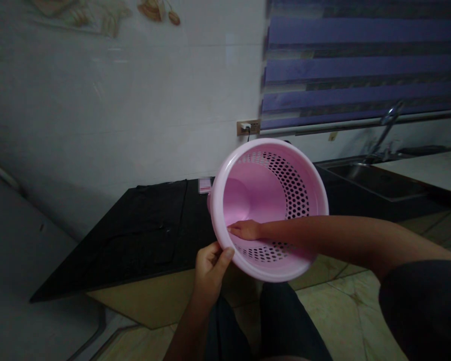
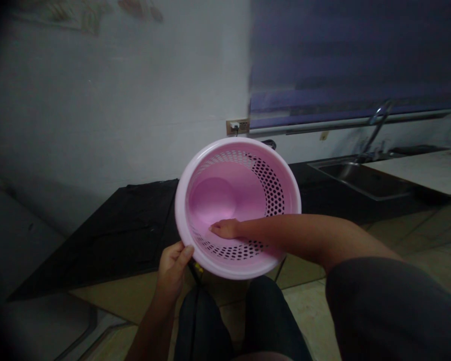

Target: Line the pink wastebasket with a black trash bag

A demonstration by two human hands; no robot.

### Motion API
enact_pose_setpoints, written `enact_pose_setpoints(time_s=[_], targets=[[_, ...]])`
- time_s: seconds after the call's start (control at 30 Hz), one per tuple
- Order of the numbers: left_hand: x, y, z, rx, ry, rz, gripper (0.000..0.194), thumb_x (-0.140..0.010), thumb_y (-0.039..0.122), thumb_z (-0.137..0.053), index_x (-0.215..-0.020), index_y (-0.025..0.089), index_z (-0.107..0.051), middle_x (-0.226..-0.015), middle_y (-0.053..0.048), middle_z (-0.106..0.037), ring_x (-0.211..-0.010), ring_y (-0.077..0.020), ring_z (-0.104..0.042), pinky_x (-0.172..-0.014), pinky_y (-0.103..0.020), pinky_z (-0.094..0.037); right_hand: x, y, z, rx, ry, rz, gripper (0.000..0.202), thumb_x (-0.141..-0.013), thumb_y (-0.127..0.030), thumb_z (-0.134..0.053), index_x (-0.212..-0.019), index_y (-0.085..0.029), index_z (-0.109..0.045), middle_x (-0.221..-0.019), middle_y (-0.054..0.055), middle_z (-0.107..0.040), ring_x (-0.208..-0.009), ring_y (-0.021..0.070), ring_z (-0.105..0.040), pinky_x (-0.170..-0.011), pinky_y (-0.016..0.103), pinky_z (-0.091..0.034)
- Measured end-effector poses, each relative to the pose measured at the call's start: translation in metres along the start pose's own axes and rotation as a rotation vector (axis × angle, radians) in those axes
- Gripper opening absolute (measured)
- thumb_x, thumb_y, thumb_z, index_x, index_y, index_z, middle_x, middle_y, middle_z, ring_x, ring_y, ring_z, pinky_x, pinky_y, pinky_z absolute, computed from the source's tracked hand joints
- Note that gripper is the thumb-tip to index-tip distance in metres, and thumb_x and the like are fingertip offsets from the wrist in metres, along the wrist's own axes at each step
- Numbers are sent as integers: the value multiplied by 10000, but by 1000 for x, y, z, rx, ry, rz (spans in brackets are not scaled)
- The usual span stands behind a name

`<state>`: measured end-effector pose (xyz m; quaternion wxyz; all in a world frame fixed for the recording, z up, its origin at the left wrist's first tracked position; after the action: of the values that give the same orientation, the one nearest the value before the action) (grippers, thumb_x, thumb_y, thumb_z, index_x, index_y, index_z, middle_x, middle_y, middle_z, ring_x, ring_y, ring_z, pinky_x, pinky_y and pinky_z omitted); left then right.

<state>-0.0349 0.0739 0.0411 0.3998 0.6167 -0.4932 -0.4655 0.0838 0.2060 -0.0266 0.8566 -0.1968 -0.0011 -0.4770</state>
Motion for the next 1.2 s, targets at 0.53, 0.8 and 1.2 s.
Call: enact_pose_setpoints(time_s=[0.53, 0.8, 1.2], targets=[[8, -31, 19, 22, 216, 170, 418, -605, 526, -760, -680, 131, -646, -657, -45, -656, -728, -229, -630, -682, -333, -483, 5, -6, 4, -6, -112, -54, 563, -946, -473, -268, -1297, -168, -585, -1242, 113, -612, -1124, 254, -593, -948, 356, -449], [8, -35, 19, 29, 185, 242, 483, -579, 600, -751, -651, 151, -586, -623, -21, -615, -672, -210, -619, -632, -333, -487, 8, -7, 5, -25, -90, -66, 567, -944, -488, -257, -1274, -183, -602, -1186, 83, -651, -1029, 218, -643, -886, 316, -488], [15, -30, 2, 189, 119, 328, 563, -544, 662, -744, -683, 140, -588, -584, -23, -641, -540, -186, -614, -561, -341, -509, 2, -2, -1, -22, -90, -32, 581, -941, -490, -260, -1273, -160, -604, -1201, 110, -638, -1066, 248, -624, -913, 345, -470]])
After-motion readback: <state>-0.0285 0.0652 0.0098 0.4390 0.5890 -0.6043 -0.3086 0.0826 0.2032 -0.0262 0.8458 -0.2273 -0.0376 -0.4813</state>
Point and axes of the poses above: each hand's wrist, its own x-axis away from the middle knuckle, its own z-axis out of the back of the hand, y = z × x, the point moved 6 cm from there along -x, towards the middle knuckle
